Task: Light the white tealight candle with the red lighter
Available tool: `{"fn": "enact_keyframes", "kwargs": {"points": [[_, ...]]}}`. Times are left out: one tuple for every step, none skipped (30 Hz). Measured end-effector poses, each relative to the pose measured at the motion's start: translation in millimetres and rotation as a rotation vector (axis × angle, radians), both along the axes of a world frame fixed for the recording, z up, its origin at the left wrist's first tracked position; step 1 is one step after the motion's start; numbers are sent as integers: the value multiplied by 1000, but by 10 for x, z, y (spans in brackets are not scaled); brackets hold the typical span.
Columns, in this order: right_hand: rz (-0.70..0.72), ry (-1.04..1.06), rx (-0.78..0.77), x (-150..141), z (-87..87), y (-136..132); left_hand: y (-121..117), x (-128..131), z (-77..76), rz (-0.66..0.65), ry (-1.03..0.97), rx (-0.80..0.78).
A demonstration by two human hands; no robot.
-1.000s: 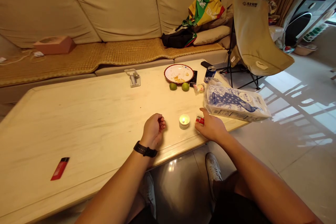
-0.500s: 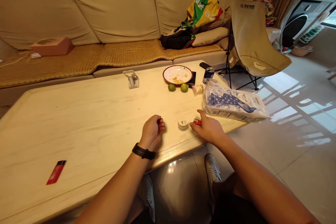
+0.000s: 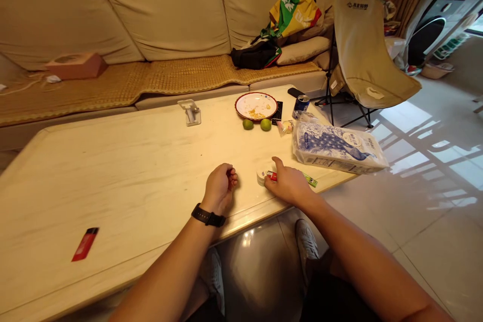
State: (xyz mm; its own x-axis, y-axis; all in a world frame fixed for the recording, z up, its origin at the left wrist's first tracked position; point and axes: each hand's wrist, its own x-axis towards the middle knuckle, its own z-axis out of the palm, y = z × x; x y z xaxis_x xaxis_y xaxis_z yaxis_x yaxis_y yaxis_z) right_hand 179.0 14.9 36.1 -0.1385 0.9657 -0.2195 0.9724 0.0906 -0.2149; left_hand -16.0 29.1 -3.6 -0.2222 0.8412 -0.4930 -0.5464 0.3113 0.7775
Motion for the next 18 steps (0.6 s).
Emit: {"fn": "enact_keyframes", "kwargs": {"points": [[6,5,2,-3,-10,7,0,0,4,0,4,1],[10,10,3,-3,-19,12,-1,0,7,1,7,1],[14,16,4,-1,-26,17,-2,0,9,1,9,2],[15,23,3,3,-30,20,-3,0,11,0,9,1],[13,31,0,9,-33,23,-3,-1,13,-1,8,1],[7,38,-4,18,-33,24,-4,-2,13,-2,6,1],[1,45,-9,29,-31,24,-4,-4,12,-2,5,0],[-2,51,-11,44,-28,23,-4,-6,9,-2,5,0],[-6,55,-10,62,-26,21,-2,-9,5,-2,6,1],[-7,56,-6,83,-24,19,0,-11,0,-1,6,4],[-7,54,3,108,-24,16,2,-13,-6,-1,7,8],[-5,49,12,135,-26,13,5,-16,-11,0,7,13],[-6,43,22,165,-30,11,8,-17,-16,-1,8,17],[-8,37,28,194,-34,8,10,-18,-19,-1,10,19],[-15,30,33,223,-38,7,11,-18,-21,-3,12,19],[-23,26,36,250,-42,6,11,-18,-21,-5,15,17],[-34,22,36,274,-46,5,11,-17,-21,-6,17,15],[-45,19,37,295,-48,5,10,-16,-20,-7,19,13]]}}
